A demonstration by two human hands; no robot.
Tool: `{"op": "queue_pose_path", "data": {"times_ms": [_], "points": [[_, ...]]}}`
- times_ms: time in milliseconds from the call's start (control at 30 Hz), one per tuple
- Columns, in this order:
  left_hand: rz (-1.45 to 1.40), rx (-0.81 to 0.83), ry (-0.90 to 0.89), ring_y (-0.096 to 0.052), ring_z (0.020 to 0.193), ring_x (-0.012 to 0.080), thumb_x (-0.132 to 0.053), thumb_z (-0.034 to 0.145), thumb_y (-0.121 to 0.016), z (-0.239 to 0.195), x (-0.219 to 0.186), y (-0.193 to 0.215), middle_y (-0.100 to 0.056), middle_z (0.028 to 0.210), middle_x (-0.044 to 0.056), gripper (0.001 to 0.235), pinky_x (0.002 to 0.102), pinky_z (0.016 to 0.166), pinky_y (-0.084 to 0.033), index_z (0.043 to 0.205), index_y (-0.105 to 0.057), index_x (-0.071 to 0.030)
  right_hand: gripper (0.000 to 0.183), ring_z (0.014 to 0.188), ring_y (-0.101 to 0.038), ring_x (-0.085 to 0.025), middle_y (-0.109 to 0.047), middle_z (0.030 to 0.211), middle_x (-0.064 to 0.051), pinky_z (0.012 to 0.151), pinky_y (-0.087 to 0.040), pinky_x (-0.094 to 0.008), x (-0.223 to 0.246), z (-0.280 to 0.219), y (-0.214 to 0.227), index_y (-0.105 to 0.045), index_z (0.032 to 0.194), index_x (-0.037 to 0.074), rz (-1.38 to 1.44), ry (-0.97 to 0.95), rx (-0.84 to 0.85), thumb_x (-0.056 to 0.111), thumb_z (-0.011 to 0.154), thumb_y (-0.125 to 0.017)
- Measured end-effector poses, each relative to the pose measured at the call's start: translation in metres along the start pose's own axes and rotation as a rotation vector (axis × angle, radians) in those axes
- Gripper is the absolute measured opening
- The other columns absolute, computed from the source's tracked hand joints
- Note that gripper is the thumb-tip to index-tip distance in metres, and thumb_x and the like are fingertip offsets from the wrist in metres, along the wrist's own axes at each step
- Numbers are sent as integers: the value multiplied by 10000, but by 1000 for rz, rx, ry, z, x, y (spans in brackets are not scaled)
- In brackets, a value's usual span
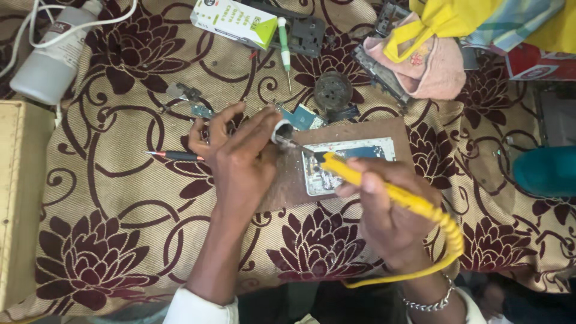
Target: The person uses a soldering iron to apply heat to various points on a circuit board. They repeatedly dip the iron into a small container of flux and continue soldering different areas of the board throughout the clip.
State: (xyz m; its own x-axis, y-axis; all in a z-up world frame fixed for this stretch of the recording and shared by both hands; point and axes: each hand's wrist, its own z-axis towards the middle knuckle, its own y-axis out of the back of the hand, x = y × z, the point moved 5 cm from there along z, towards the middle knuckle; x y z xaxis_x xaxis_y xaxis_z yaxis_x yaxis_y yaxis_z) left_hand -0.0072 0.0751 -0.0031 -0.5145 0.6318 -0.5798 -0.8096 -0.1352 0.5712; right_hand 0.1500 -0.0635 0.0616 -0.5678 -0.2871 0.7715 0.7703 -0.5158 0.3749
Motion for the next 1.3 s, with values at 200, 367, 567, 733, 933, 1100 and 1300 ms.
{"op": "queue_pose_path", "data": {"times_ms": [200, 367, 567, 733, 933, 1100, 1300], "points": [[-75, 39, 25, -566, 1331, 228, -33, 853, -791, -3, 5, -2, -768, 1252, -57, 382, 550, 1236, -138, 1185, -783, -221, 278, 761, -780, -201, -732, 973, -192, 689, -681, -308, -2, -16, 6, -622, 1200, -61, 103, 54, -175, 206, 1169, -550], [-133, 36, 48, -547, 1373, 231, -10, 853, -742, -5, 5, 2, -770, 1259, -52, 411, 525, 1252, -136, 1215, -778, -201, 258, 716, -784, -206, -742, 949, -191, 674, -699, -327, 3, -7, 5, -634, 1129, -27, 136, 35, -111, 218, 1165, -562], [-173, 57, 52, -550, 1331, 214, -94, 908, -798, 0, -2, 6, -754, 1261, -61, 314, 474, 1199, -195, 1201, -772, -205, 355, 765, -791, -195, -744, 865, -124, 593, -638, -257, 38, -6, 2, -638, 1099, -21, -277, 145, 51, 294, 1144, -480], [-122, 68, 18, -544, 1302, 230, -46, 830, -779, -2, -4, 11, -776, 1233, -33, 366, 481, 1192, -180, 1169, -800, -182, 339, 740, -755, -198, -702, 807, -84, 655, -640, -302, 39, 2, 3, -560, 1068, -9, -158, 132, 16, 300, 1175, -469], [-176, 48, 4, -551, 1270, 197, -101, 911, -818, -3, -4, 3, -774, 1224, -45, 265, 428, 1164, -215, 1161, -787, -185, 259, 696, -770, -195, -719, 844, -134, 624, -658, -302, 41, 0, 1, -599, 1088, 5, -129, 224, 19, 239, 1138, -500], [-172, 44, 5, -555, 1254, 200, -78, 895, -801, -4, -3, 9, -778, 1221, -36, 289, 425, 1145, -241, 1169, -794, -168, 246, 682, -781, -189, -739, 877, -144, 597, -661, -270, 36, -3, 4, -615, 1112, -4, -112, 98, 37, 219, 1153, -520], [-195, 62, 14, -567, 1211, 189, -111, 900, -833, -1, -8, 10, -771, 1236, -19, 296, 433, 1132, -255, 1186, -783, -163, 252, 768, -770, -227, -719, 966, -184, 662, -649, -304, 38, -8, 11, -576, 1145, -18, -95, 144, 69, 222, 1167, -501]]}}
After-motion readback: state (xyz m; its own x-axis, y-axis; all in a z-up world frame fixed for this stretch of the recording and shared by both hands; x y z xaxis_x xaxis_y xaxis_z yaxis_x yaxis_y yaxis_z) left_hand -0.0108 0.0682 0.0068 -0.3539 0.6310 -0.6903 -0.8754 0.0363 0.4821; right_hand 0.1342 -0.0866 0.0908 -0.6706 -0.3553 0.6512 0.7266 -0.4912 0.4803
